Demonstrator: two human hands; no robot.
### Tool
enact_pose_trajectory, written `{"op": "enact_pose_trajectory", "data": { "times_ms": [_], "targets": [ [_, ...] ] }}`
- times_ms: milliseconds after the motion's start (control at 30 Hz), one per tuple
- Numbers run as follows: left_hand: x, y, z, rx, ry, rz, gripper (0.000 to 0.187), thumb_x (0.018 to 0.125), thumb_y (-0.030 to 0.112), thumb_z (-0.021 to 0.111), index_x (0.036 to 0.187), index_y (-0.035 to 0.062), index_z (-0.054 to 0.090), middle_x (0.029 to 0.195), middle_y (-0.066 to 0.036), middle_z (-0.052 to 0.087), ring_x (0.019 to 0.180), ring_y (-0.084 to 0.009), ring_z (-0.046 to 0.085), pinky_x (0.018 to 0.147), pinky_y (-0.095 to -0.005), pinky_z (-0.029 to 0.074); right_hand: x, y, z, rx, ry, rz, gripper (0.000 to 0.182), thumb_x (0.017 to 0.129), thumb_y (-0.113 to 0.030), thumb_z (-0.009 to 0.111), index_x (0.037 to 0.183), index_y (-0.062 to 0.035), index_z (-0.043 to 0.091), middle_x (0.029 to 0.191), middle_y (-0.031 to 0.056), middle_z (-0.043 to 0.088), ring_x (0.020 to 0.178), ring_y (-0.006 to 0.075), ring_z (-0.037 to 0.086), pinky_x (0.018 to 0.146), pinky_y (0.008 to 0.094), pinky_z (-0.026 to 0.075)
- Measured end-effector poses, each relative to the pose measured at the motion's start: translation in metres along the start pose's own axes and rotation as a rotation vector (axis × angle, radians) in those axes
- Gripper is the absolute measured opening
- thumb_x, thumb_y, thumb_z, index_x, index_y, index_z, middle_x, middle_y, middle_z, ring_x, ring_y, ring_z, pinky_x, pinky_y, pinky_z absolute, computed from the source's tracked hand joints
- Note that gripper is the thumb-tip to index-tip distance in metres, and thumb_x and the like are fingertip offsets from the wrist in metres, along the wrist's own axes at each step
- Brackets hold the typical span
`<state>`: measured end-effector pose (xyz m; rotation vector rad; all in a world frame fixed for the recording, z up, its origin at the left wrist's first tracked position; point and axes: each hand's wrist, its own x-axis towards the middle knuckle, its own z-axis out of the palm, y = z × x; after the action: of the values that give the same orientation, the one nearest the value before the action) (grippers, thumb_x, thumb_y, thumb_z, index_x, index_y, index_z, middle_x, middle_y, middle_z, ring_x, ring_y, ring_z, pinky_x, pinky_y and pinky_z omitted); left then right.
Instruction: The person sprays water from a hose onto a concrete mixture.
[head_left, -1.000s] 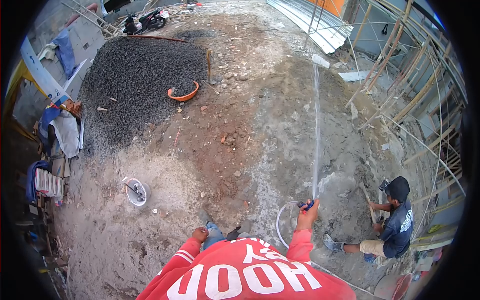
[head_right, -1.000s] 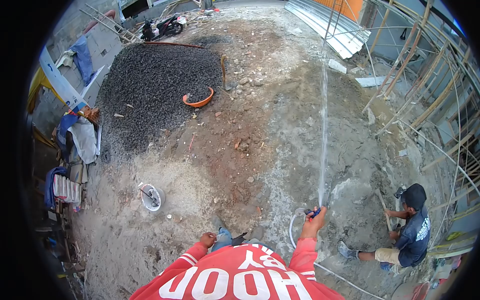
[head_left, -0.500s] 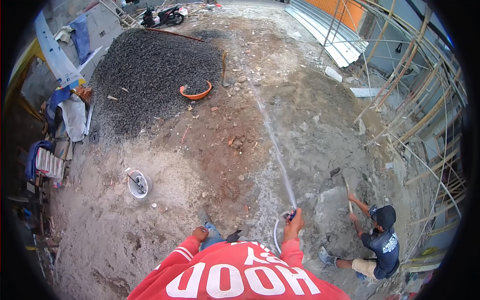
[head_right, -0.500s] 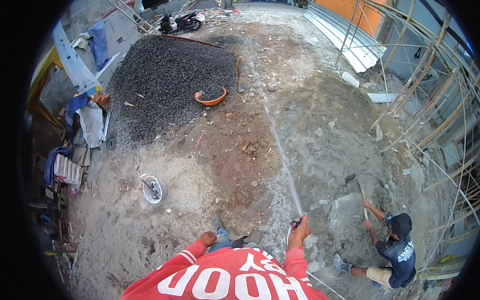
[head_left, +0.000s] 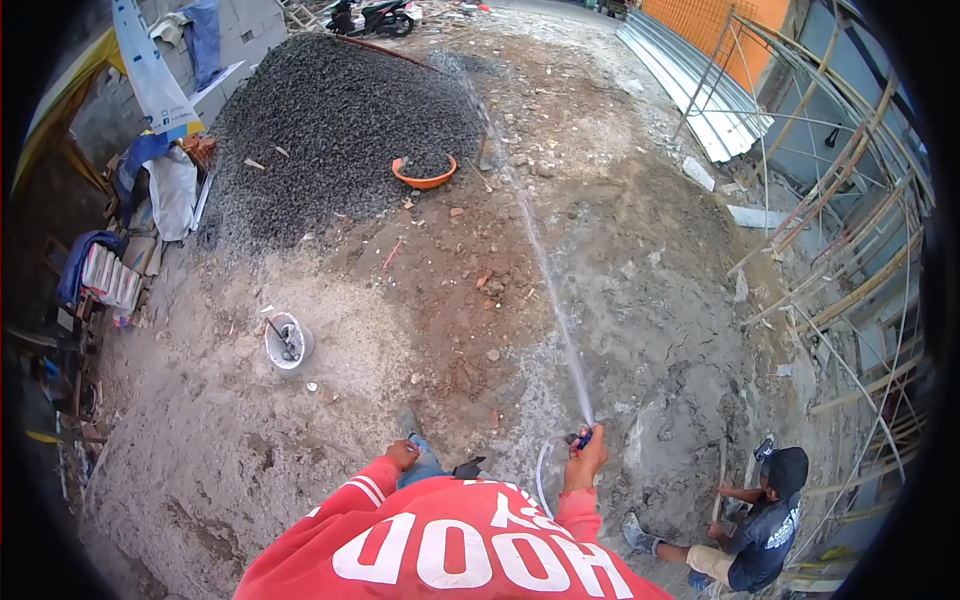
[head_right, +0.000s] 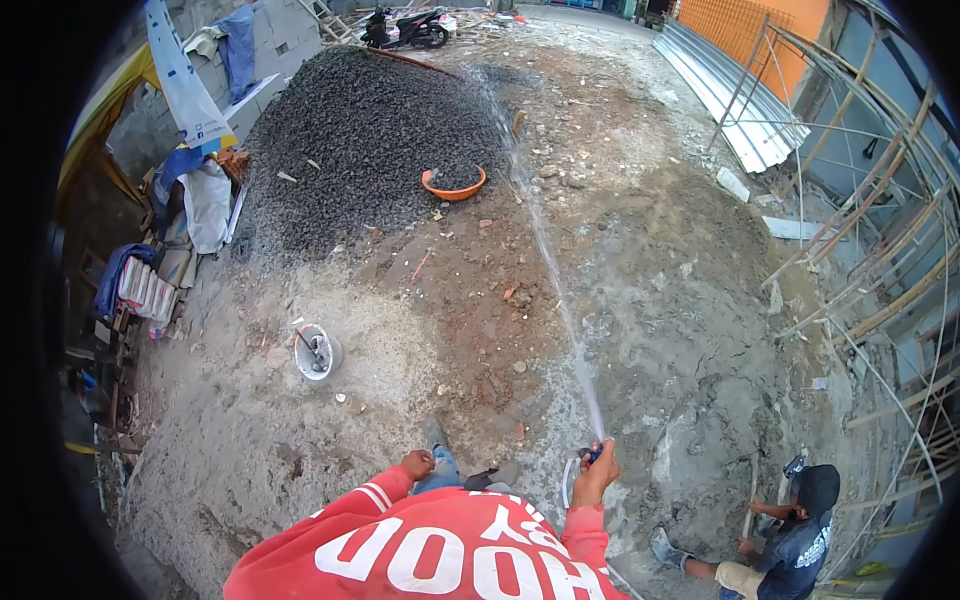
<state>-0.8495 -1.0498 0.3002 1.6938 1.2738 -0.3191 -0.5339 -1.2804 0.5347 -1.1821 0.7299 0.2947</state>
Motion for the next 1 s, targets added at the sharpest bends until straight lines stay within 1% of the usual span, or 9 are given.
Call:
{"op": "enact_pose_trajectory", "data": {
  "times_ms": [33,100,233,300,533,700,833,900,1000],
  "targets": [
    [0.004,-0.003,0.003,-0.002,0.0,-0.004,0.029,0.073,0.036,0.061,0.09,0.013,0.066,0.086,-0.017,0.065,0.08,-0.0296,0.064,0.075,-0.0364,0.05,-0.001,0.002,0.0,-0.013,0.001,0.011,0.02,0.077,-0.025,0.06,0.07,-0.0073,0.055,0.065,-0.0002,0.054,0.049,0.0052,0.045,0.04,0.0149,0.034],
    [0.003,-0.004,0.006,0.019,0.076,0.042,0.022,0.072,0.02,0.062,0.09,0.0076,0.064,0.077,-0.01,0.067,0.065,-0.0176,0.064,0.06,-0.0297,0.052,-0.001,0.004,-0.001,-0.037,-0.005,0.026,0.02,0.078,-0.026,0.06,0.071,-0.0075,0.055,0.066,-0.0003,0.055,0.05,0.0051,0.045,0.04,0.0148,0.035],
    [-0.007,0.01,0.0,0.036,0.06,-0.006,0.022,0.072,0.022,0.063,0.09,0.0091,0.064,0.078,-0.01,0.067,0.065,-0.0182,0.064,0.061,-0.0307,0.052,-0.004,0.003,0.002,-0.053,-0.027,0.042,0.02,0.079,-0.026,0.059,0.074,-0.0081,0.056,0.068,-0.0006,0.055,0.051,0.0051,0.046,0.042,0.0149,0.036],
    [-0.012,0.014,-0.002,-0.029,-0.015,-0.05,0.031,0.072,0.036,0.059,0.092,0.0122,0.066,0.089,-0.018,0.065,0.084,-0.0316,0.063,0.079,-0.0369,0.049,-0.005,0.002,0.003,-0.05,-0.038,0.043,0.019,0.08,-0.027,0.059,0.074,-0.0081,0.056,0.069,-0.0007,0.055,0.052,0.0051,0.046,0.042,0.0149,0.036],
    [-0.023,0.032,-0.008,0.093,0.057,-0.009,0.029,0.071,0.034,0.061,0.089,0.0117,0.066,0.086,-0.015,0.066,0.08,-0.0281,0.063,0.075,-0.0356,0.049,-0.004,0.005,0.012,-0.022,-0.075,0.063,0.023,0.08,-0.031,0.062,0.075,-0.0087,0.055,0.069,-0.0004,0.056,0.053,0.0063,0.047,0.043,0.0154,0.038],
    [-0.032,0.103,-0.022,-0.069,-0.19,0.267,0.028,0.073,0.027,0.063,0.096,0.0112,0.063,0.083,-0.012,0.066,0.08,-0.0234,0.063,0.073,-0.032,0.049,-0.029,0.013,0.034,-0.056,-0.112,0.112,0.028,0.078,-0.036,0.065,0.075,-0.0095,0.055,0.068,-0.0005,0.055,0.054,0.0073,0.048,0.046,0.0175,0.04],
    [-0.054,0.208,-0.008,-0.071,-0.368,0.641,0.055,0.071,0.025,0.068,0.119,0.0117,0.046,0.107,-0.013,0.058,0.089,-0.0223,0.06,0.076,-0.0341,0.048,-0.052,0.026,0.06,-0.131,-0.211,0.089,0.03,0.078,-0.036,0.066,0.075,-0.009,0.054,0.073,0.0002,0.053,0.057,0.0075,0.048,0.051,0.019,0.044],
    [-0.079,0.259,-0.007,-0.017,-0.27,0.872,0.061,0.071,0.025,0.066,0.124,0.0123,0.039,0.113,-0.017,0.053,0.094,-0.0237,0.059,0.077,-0.0363,0.047,-0.061,0.035,0.073,-0.151,-0.399,0.11,0.027,0.077,-0.032,0.067,0.073,-0.009,0.053,0.072,-0.0005,0.049,0.058,0.0072,0.047,0.052,0.0192,0.044],
    [-0.056,0.278,0.022,-0.117,-0.103,0.881,0.053,0.072,0.025,0.064,0.119,0.0092,0.045,0.101,-0.018,0.059,0.089,-0.0264,0.061,0.074,-0.0383,0.047,-0.082,0.042,0.096,-0.167,-0.477,0.072,0.026,0.077,-0.028,0.066,0.07,-0.009,0.05,0.063,-0.0014,0.044,0.051,0.0079,0.044,0.052,0.0193,0.045]
  ]
}}
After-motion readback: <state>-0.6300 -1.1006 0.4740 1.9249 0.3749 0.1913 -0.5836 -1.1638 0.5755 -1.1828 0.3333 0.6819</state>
